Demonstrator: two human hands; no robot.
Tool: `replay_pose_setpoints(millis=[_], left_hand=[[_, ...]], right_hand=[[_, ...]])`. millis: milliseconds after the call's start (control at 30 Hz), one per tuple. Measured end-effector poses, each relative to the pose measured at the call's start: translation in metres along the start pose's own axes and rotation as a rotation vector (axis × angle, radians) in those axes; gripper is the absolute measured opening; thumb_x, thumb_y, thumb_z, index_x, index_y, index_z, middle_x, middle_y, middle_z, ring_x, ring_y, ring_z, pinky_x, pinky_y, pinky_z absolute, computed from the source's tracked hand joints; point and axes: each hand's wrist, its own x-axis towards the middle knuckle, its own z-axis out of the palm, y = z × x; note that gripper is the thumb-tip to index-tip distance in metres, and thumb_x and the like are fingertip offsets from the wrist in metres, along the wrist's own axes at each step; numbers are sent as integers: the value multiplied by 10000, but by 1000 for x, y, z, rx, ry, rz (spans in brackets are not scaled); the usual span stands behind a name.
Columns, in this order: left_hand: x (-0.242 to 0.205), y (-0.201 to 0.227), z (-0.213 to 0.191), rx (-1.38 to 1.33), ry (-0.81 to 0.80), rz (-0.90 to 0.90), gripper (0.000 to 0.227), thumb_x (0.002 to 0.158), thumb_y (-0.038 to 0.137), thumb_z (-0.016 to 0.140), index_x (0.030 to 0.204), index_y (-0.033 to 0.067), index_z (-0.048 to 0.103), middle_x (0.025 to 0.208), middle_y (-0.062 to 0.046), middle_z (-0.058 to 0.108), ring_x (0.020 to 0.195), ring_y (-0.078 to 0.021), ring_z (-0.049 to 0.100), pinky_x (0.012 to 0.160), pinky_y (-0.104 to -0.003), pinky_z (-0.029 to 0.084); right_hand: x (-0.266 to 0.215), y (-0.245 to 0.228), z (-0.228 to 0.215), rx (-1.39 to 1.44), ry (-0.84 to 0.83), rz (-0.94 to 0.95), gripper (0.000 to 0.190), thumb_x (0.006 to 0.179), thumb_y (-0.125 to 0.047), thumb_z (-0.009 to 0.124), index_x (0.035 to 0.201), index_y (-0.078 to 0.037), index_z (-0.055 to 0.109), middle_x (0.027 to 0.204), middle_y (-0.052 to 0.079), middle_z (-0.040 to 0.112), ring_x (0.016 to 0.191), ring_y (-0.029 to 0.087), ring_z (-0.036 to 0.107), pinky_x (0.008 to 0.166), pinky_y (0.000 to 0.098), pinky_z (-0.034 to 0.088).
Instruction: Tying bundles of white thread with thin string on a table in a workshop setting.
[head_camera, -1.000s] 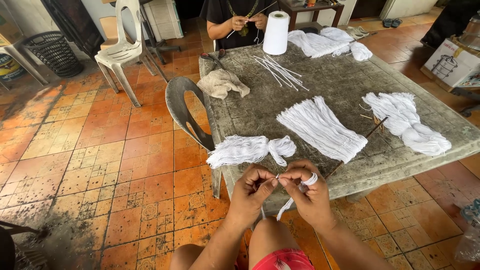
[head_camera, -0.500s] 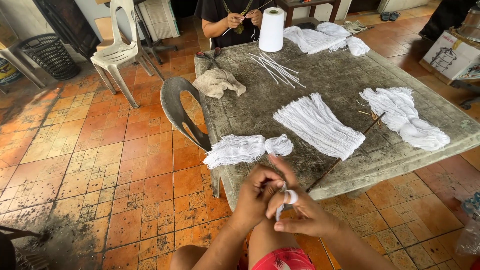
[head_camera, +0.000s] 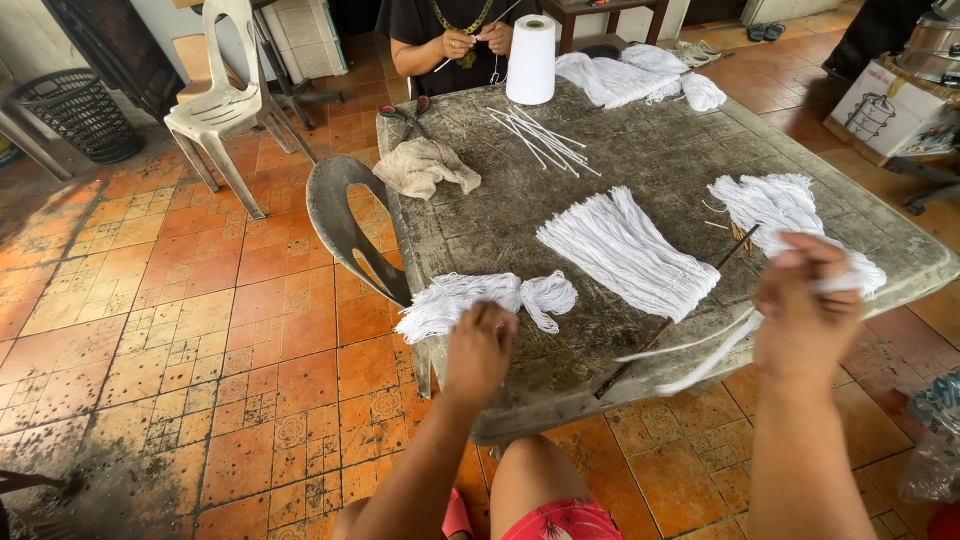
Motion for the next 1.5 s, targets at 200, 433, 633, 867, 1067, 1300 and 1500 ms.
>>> replay_pose_setpoints(millis=[200,433,633,867,1067,1300,1500], left_hand=[[38,-93,69,365,241,168,264,913,259,649,1175,264,681,1241,-22,646,1276,-273,597,1109,-490,416],[40,-100,78,383,244,146,223,914,304,641,1133,278,675,1271,-18,632,1318,-260,568,1124,-463,385],[38,-97,76,361,237,136,211,924,298,636,1130,261,664,1277,-27,630,1320,-265,561,1133,-460,370],[40,-97,77,347,214,106,198,929,310,635,1124,285,661,1289,-8,614,1334,-257,544,1141,-452,353],[40,-98,78,332,203,99,195,935,323,628,1125,283,650,1295,-7,602,1337,-257,537,1148,-454,338],[41,-96,79,335,167,81,186,954,306,608,1135,277,640,1314,-9,590,1362,-251,511,1156,-457,320],[44,-98,76,271,66,108,356,998,179,470,1306,134,643,1469,-117,542,1453,-308,380,1207,-527,206]], right_hand=[[-41,88,48,-519,-531,-16,96,882,-144,792,973,-139,825,880,93,780,703,189,716,699,307,549],[-35,115,96,-650,-701,179,157,940,-110,689,1048,-37,777,961,198,775,867,336,741,747,425,567],[-27,148,114,-771,-667,231,159,916,-198,695,1010,-103,782,923,138,780,866,334,742,742,446,562],[-9,185,123,-805,-670,348,341,850,-424,727,972,-115,803,845,143,764,855,359,732,716,472,557],[-10,194,114,-407,-489,571,210,837,-219,744,971,-59,767,778,66,637,625,127,571,460,245,439],[35,153,83,386,-357,1112,81,901,-214,678,956,-162,649,876,-91,621,730,24,567,473,98,357],[93,55,17,415,85,810,219,1070,-170,584,877,-203,485,740,-87,473,607,22,430,509,128,396]])
